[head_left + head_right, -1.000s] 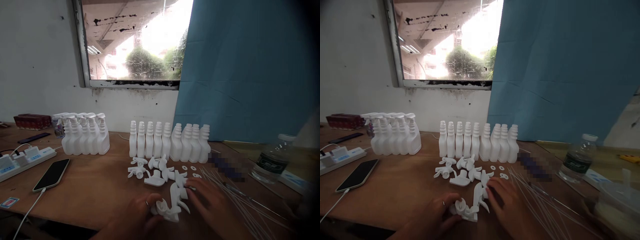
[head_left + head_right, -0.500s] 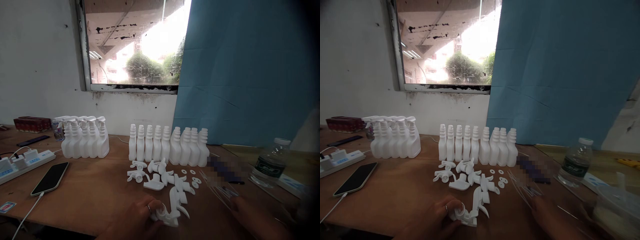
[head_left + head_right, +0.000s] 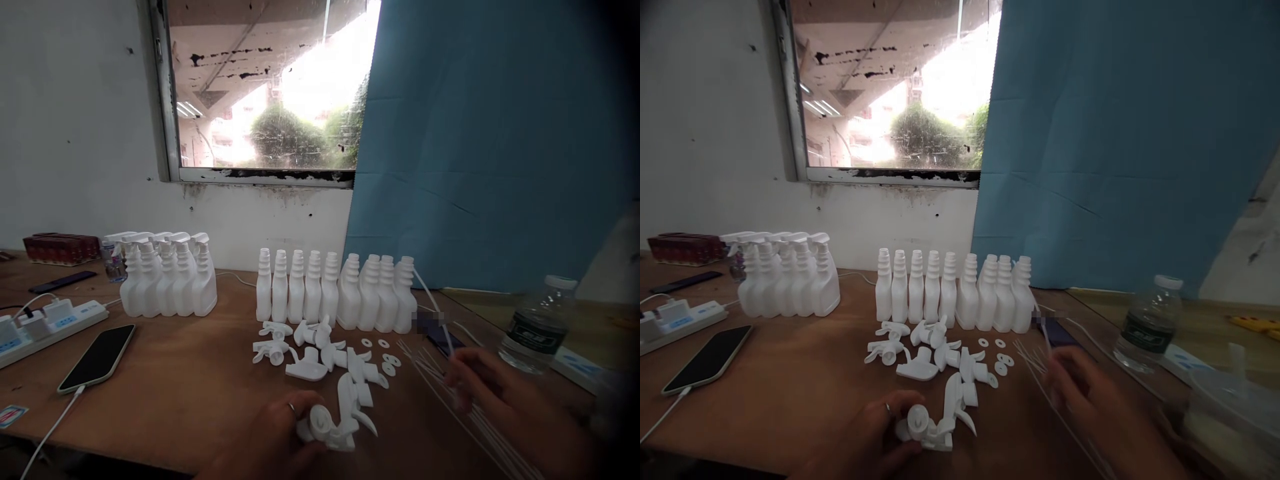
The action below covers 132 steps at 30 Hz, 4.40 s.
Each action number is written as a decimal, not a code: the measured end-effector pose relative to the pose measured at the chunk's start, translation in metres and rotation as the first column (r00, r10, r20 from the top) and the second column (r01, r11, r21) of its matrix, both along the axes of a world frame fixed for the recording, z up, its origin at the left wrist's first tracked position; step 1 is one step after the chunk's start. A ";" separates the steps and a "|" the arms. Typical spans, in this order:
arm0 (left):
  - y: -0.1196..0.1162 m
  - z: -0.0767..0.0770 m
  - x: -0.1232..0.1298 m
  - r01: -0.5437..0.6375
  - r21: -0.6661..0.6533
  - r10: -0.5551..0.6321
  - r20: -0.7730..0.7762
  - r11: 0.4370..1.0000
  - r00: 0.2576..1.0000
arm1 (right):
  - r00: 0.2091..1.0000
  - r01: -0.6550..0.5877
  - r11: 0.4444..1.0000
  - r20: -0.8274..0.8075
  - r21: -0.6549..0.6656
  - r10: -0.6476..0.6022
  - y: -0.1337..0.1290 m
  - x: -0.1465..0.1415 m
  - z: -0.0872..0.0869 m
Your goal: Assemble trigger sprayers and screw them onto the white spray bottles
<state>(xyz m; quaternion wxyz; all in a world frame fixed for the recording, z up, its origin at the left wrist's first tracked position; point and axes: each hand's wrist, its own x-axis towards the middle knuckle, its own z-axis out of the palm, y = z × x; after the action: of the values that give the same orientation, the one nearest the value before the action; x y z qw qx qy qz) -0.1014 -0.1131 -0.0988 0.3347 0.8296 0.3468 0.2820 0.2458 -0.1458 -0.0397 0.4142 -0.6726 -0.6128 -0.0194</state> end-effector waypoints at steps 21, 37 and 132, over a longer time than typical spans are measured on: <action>0.001 0.001 -0.002 0.032 0.059 -0.030 -0.033 0.998 0.999 | 0.537 -0.627 0.777 -0.686 0.065 0.491 0.020 -0.151 -0.029; 0.004 -0.003 -0.002 0.044 0.090 -0.038 -0.073 0.995 0.997 | 0.593 -0.641 0.751 -0.518 0.161 0.617 0.022 -0.151 -0.041; 0.144 0.114 -0.033 -0.370 0.738 0.327 0.212 0.564 0.921 | 0.841 0.039 0.778 -0.441 0.627 0.313 0.007 -0.081 0.053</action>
<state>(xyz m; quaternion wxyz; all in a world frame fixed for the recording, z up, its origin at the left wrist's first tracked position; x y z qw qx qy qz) -0.1349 0.0309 0.0151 -0.1018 0.7993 0.3423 0.4833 0.1651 -0.1388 0.0132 0.7600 -0.4319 -0.4857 -0.0021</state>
